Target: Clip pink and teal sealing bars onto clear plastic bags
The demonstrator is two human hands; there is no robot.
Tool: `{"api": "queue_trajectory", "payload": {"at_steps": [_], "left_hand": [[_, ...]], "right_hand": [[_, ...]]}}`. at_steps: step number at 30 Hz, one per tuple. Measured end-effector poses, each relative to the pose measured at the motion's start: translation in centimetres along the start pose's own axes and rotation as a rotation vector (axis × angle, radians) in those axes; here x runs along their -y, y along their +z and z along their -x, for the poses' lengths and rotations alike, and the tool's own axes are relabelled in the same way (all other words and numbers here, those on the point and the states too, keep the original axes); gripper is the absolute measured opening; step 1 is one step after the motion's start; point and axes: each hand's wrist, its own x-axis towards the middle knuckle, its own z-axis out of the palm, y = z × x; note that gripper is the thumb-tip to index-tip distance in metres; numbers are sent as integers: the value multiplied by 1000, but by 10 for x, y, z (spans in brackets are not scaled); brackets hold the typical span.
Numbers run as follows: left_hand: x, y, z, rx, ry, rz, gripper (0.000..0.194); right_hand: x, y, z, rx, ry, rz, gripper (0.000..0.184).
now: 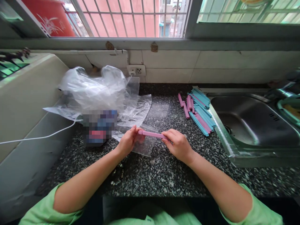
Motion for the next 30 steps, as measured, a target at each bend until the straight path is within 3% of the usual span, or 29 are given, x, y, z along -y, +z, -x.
{"api": "queue_trajectory", "payload": {"at_steps": [5, 15, 30], "left_hand": [[2, -1, -1, 44, 16, 8, 55], [1, 3, 2, -28, 47, -189, 49], [1, 3, 1, -95, 72, -208, 46]], "right_hand": [[-3, 0, 0, 22, -9, 18, 12], [1, 5, 1, 38, 40, 161, 15], [-2, 9, -1, -19, 19, 81, 18]]}}
